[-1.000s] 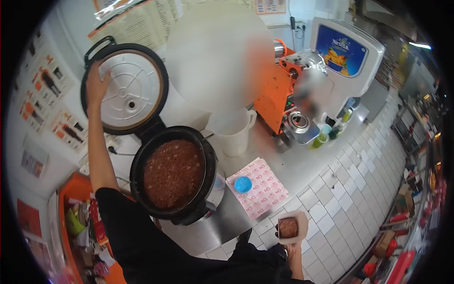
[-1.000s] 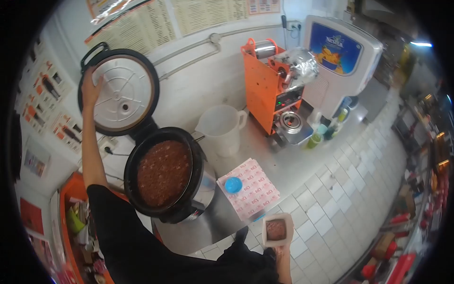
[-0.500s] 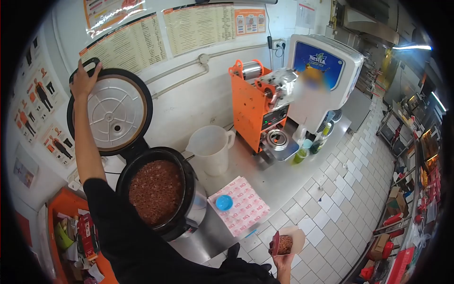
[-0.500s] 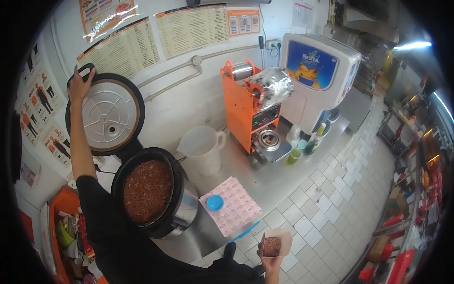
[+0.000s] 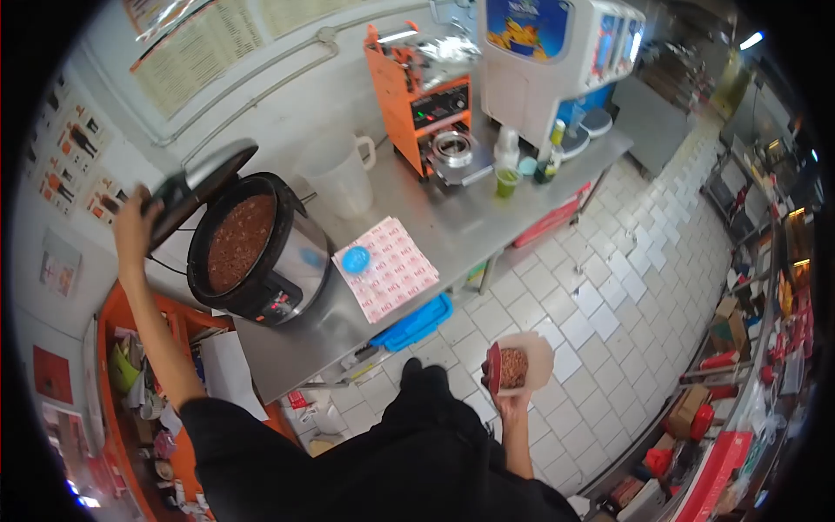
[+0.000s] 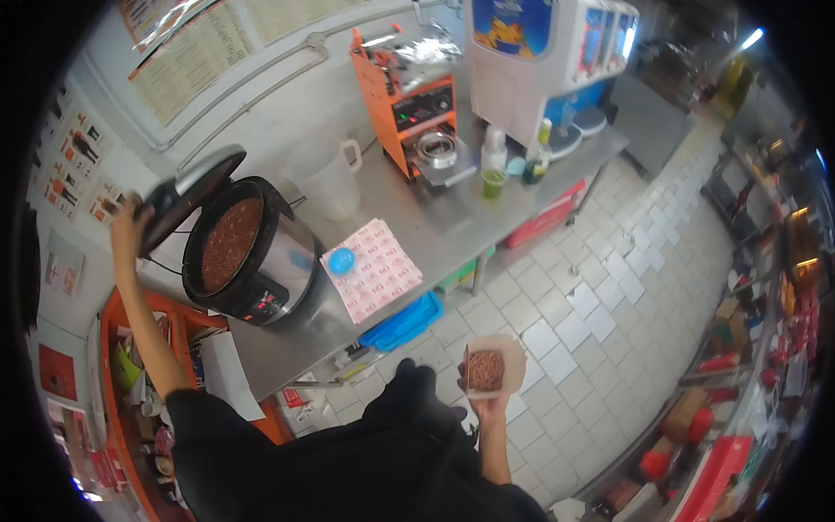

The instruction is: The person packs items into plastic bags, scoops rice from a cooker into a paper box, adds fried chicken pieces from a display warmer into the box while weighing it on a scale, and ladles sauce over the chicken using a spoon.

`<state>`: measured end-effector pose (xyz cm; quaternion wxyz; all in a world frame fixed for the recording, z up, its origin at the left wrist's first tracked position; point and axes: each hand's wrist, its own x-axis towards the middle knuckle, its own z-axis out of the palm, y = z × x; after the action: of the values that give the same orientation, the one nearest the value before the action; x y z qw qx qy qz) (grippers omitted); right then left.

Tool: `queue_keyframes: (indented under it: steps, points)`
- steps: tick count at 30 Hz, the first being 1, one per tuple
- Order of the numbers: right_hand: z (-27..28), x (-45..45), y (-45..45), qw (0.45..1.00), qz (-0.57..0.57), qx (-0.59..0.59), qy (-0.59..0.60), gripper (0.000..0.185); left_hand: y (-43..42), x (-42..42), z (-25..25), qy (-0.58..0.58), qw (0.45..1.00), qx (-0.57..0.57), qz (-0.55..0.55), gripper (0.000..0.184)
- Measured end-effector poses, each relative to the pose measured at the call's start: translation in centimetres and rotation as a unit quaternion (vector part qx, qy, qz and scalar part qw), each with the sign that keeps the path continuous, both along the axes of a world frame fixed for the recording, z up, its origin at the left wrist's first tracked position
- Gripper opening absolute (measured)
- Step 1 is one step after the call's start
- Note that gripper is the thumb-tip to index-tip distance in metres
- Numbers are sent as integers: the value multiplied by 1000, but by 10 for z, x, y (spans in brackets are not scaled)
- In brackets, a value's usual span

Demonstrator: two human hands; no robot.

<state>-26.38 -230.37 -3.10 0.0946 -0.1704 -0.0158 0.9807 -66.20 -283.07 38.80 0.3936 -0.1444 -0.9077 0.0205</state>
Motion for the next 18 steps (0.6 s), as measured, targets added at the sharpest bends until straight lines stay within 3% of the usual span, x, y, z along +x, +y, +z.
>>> queue_keyframes:
  steps: [1, 3, 6, 8, 11, 12, 14, 16, 17, 18]
  points:
    - [4, 7, 10, 999, -7, -6, -41, 66, 30, 35, -7, -160, 985, 21, 58, 32]
    - [8, 16, 37, 1000, 2, -16, 1, 64, 17, 53, -84, -167, 985, 36, 21, 34]
    - [11, 17, 83, 988, 5, -22, 153, 60, 65, 101, -140, -200, 979, 17, 34, 35]
    - [-19, 16, 120, 993, -33, -26, 106, 62, 63, 97, -177, -305, 951, 50, 31, 38]
    - [-6, 5, 181, 982, -71, -51, 169, 62, -12, 51, -252, -336, 936, 100, 24, 71]
    - [-3, 3, 202, 982, -80, -61, 157, 60, -5, 48, -247, -386, 913, 118, 61, 81]
    - [-5, -3, 249, 989, -103, 13, 110, 61, 40, 39, -221, -467, 870, 123, 103, 81]
    - [-12, -12, 299, 984, -123, 98, 80, 74, 209, 54, -178, -363, 905, -25, 221, 83]
    - [-8, -15, 323, 985, -132, 95, 48, 74, 203, 13, -205, -289, 950, -61, 104, 81]
    - [-11, -16, 347, 987, -145, 64, 9, 74, 312, 15, -199, -379, 924, 11, 55, 64]
